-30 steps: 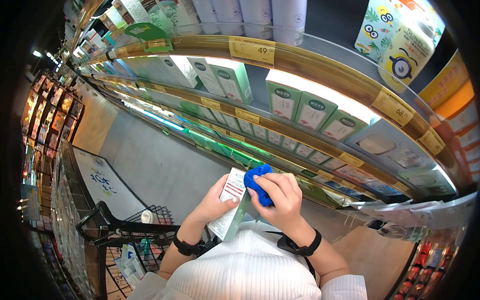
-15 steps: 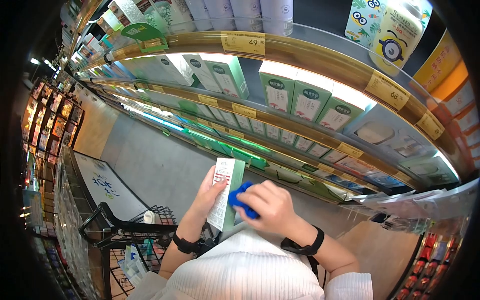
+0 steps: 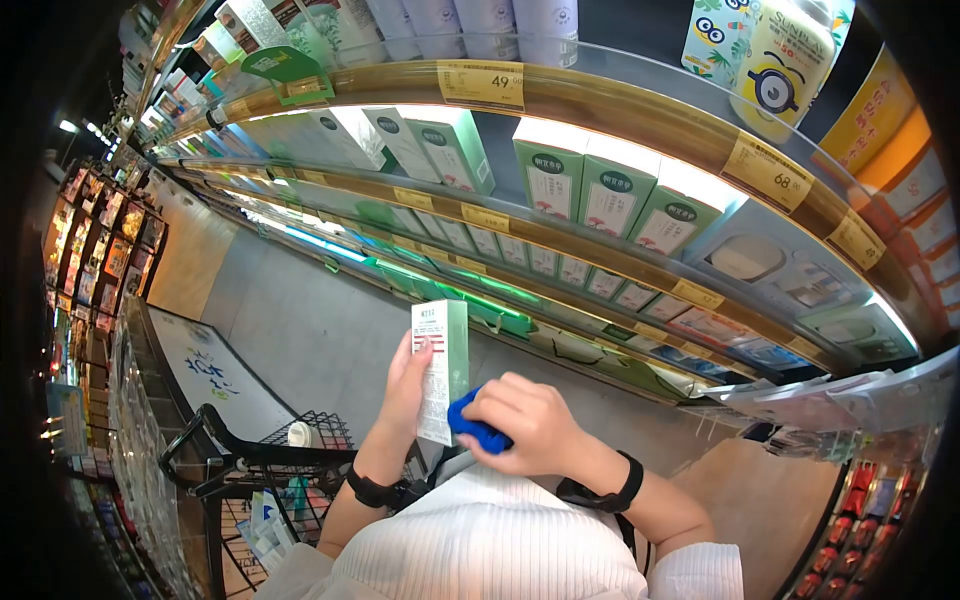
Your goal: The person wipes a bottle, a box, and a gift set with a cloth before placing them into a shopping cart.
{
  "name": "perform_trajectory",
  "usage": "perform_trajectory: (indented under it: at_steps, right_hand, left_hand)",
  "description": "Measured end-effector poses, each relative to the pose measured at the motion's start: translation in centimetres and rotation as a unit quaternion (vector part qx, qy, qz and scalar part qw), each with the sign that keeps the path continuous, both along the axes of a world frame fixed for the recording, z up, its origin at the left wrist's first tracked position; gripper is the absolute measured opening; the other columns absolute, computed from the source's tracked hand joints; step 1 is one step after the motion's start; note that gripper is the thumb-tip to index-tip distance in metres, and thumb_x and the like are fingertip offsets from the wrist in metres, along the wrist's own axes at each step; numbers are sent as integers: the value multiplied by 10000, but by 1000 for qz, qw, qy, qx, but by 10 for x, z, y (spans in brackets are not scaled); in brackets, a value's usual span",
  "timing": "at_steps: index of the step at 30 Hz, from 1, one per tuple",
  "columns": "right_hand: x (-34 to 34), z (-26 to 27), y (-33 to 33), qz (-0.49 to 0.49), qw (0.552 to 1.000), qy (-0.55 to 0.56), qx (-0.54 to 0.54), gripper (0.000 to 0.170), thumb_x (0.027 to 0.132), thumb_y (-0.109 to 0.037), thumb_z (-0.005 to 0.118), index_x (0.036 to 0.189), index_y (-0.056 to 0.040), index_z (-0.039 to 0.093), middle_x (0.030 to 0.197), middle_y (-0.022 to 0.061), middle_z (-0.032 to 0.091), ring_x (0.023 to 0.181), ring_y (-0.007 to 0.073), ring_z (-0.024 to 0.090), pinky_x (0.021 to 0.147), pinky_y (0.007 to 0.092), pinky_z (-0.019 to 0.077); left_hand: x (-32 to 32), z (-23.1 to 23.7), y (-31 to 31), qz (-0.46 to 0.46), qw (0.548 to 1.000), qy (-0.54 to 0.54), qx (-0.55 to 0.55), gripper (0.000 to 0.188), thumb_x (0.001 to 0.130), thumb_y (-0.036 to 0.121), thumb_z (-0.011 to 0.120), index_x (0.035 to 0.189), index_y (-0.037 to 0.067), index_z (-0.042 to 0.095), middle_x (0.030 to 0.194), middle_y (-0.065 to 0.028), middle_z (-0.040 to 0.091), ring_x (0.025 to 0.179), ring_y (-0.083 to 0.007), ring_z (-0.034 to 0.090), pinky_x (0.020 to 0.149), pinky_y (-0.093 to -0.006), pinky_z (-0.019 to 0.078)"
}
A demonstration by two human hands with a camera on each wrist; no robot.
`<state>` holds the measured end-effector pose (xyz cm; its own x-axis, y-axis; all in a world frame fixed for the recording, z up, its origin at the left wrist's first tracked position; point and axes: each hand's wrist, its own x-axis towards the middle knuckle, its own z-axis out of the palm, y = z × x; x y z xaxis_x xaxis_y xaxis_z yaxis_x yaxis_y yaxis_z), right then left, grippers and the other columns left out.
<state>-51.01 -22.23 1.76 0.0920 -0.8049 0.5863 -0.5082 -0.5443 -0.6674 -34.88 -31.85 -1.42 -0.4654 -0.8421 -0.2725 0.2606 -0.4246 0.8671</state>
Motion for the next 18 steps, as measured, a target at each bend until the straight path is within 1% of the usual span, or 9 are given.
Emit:
perform_trajectory:
  at_steps: [2,6,8,10,11,14,15,17,18]
  right_hand:
    - [-1,3,3,61,998,29,15,182,685,-175,743,780,-84,618,749,31,572,619,203,538,480,303,449]
    - [-1,3,4,65,996,54,22,177,688,-183,741,772,-87,618,753,28,568,627,195,540,470,297,441]
    - [-1,2,0,2,999,51,7,214,650,-126,761,804,-74,622,769,56,592,643,221,564,513,307,458]
    - [-2,0,-4,-55,997,52,1,263,626,-77,771,840,-61,620,784,78,609,665,244,585,572,317,475]
    - [-4,-1,-5,-82,995,52,12,270,625,-64,770,847,-57,616,791,92,613,687,260,589,603,334,477]
    - [-13,5,-11,-187,981,55,10,271,637,-41,762,859,-41,606,816,120,615,735,280,591,644,357,476]
    - [-17,3,-13,-210,976,48,5,263,646,-35,757,858,-31,602,821,129,610,730,282,587,645,355,474]
    - [-22,-1,-16,-238,971,40,10,235,661,-100,755,844,-60,615,810,97,603,709,276,576,611,352,486]
    - [-22,-1,-16,-237,971,40,11,235,661,-100,755,844,-60,615,810,97,603,709,276,576,611,352,486]
  left_hand:
    - [3,-3,-2,4,1000,-9,-3,265,960,147,486,1199,34,463,999,-40,603,857,-81,591,734,-238,498]
    - [7,-7,-2,3,1000,-7,3,244,971,156,469,1188,43,460,986,-43,601,848,-82,594,723,-242,503]
    - [5,-5,0,7,1000,8,17,248,972,152,468,1194,43,452,994,-45,601,859,-86,598,730,-243,506]
    - [1,4,5,-32,999,-2,38,295,971,140,467,1246,44,417,1039,-59,597,894,-98,608,758,-251,514]
    - [-1,4,7,-30,999,-2,40,295,971,140,467,1246,44,417,1039,-59,597,894,-98,608,758,-251,514]
    - [1,0,11,-122,990,-13,75,385,964,122,474,1324,50,360,1105,-79,584,937,-113,611,782,-260,523]
    - [2,0,11,-121,990,-13,77,385,964,122,474,1324,50,360,1105,-79,584,937,-113,611,782,-260,523]
    - [2,3,11,-184,980,-42,63,431,940,118,486,1341,35,350,1132,-79,579,1003,-124,593,840,-276,505]
    - [2,2,12,-174,983,-35,54,436,929,100,497,1336,30,356,1133,-80,578,988,-125,600,840,-277,505]
